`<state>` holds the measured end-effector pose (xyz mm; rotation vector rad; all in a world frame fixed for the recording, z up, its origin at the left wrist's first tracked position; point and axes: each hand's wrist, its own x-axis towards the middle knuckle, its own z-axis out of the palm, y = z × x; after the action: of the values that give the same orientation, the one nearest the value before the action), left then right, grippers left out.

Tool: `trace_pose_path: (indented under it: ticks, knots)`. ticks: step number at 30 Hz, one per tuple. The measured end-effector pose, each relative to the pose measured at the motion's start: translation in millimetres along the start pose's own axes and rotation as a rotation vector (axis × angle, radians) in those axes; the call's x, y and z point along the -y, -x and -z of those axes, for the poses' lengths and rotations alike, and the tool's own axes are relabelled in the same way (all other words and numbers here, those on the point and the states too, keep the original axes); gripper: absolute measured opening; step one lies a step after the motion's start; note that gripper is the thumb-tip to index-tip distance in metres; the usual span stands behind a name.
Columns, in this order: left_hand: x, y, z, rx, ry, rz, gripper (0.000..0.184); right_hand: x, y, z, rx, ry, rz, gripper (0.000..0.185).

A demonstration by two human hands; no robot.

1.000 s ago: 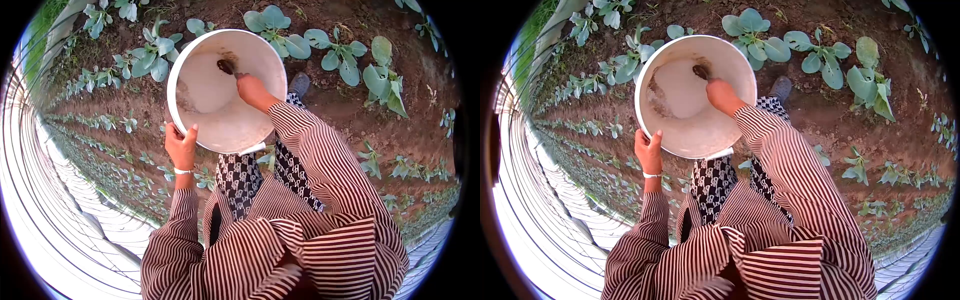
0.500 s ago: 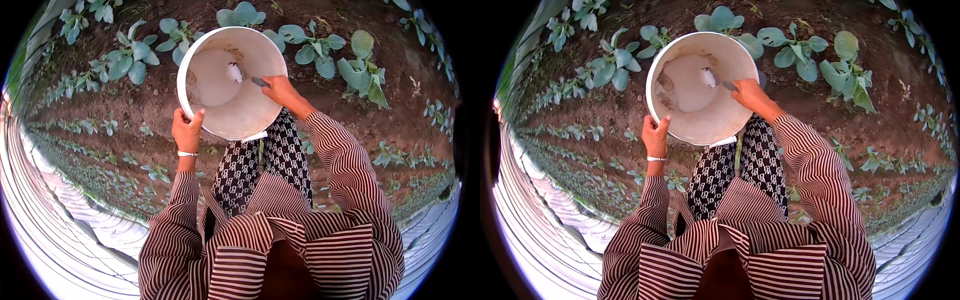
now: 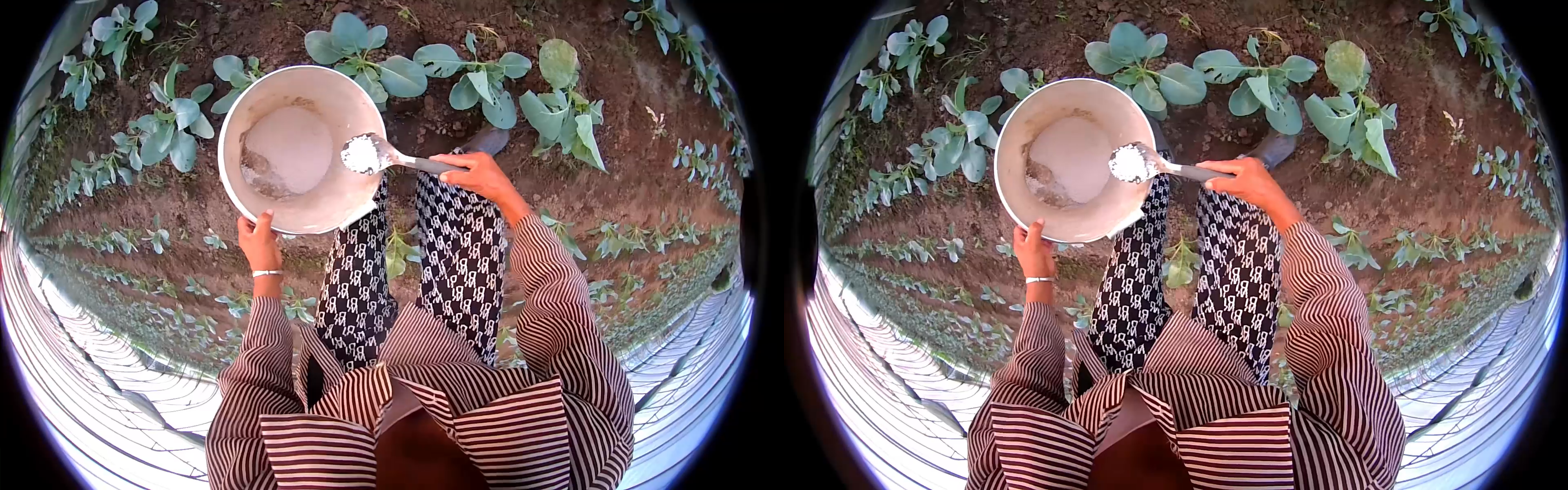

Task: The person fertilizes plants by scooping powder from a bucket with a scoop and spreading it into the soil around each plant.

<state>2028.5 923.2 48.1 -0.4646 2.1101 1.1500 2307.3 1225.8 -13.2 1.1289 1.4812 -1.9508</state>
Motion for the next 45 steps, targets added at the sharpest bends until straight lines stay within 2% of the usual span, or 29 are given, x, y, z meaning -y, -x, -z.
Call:
trace_pose_path:
  ticks: [4,5,8,10,15,19,21,24,25,26,27,28,30,31,34,38,42,45]
  knots:
    - [27.3,-24.1,16.6,-0.042,0.114,0.021,0.024,-33.4,9.9,29.5,-0.068,0.139,0.090,0.040]
    - [34.4,-30.8,20.8,-0.055,0.160,0.019,0.026,-43.9,8.5,37.8,-0.086,0.108,0.031,0.040]
    - [45.8,-55.9,47.3,-0.086,0.223,0.048,0.030,-89.3,-11.6,48.1,-0.169,0.041,0.027,0.041]
    - [49.6,-74.8,50.1,-0.109,0.254,0.087,0.029,-103.3,-33.7,49.8,-0.193,-0.126,-0.087,0.039]
    - [69.8,-118.5,44.2,-0.142,0.299,0.187,0.016,-144.7,-134.9,30.8,-0.365,-0.352,-0.227,0.036]
    - [87.9,-140.2,29.5,-0.148,0.309,0.214,0.016,-164.0,-209.4,21.0,-0.474,-0.594,-0.256,0.037]
    - [89.8,-150.5,38.3,-0.157,0.321,0.252,0.018,-172.3,-228.7,19.9,-0.498,-0.543,-0.271,0.038]
    - [75.7,-144.7,15.2,-0.179,0.293,0.174,0.026,-181.4,-235.0,15.8,-0.554,-0.574,-0.280,0.038]
    - [67.4,-143.7,8.5,-0.182,0.268,0.208,0.020,-181.8,-232.6,15.6,-0.552,-0.578,-0.275,0.038]
    - [66.7,-145.4,6.0,-0.195,0.247,0.218,0.026,-181.5,-229.3,17.0,-0.550,-0.580,-0.268,0.037]
    - [66.6,-147.7,4.1,-0.207,0.226,0.230,0.032,-180.5,-226.3,19.1,-0.485,-0.530,-0.296,0.048]
    - [66.3,-151.0,1.0,-0.218,0.209,0.239,0.038,-178.4,-224.0,20.5,-0.491,-0.397,-0.271,0.047]
    - [66.9,-154.7,-15.0,-0.347,0.112,0.218,0.036,-174.1,-222.5,21.0,-0.497,-0.124,-0.216,0.045]
    - [67.9,-156.7,-20.8,-0.414,0.062,0.212,0.035,-172.4,-222.9,20.9,-0.547,0.072,-0.126,0.041]
    - [88.0,-168.0,-23.9,-0.565,0.042,0.040,0.032,-161.5,-224.4,28.3,-0.708,0.647,0.347,0.043]
    - [82.6,-170.6,-34.6,-0.687,-0.023,-0.023,0.032,-107.8,-223.6,46.5,-0.636,0.797,0.192,0.048]
    - [81.0,-173.9,-29.8,-0.615,-0.013,-0.017,0.028,-64.7,-259.3,76.6,-0.678,0.912,0.086,0.052]
    - [82.2,-169.7,-36.8,-0.617,-0.029,-0.047,0.025,-62.8,-321.8,82.9,-0.671,0.957,0.011,0.052]
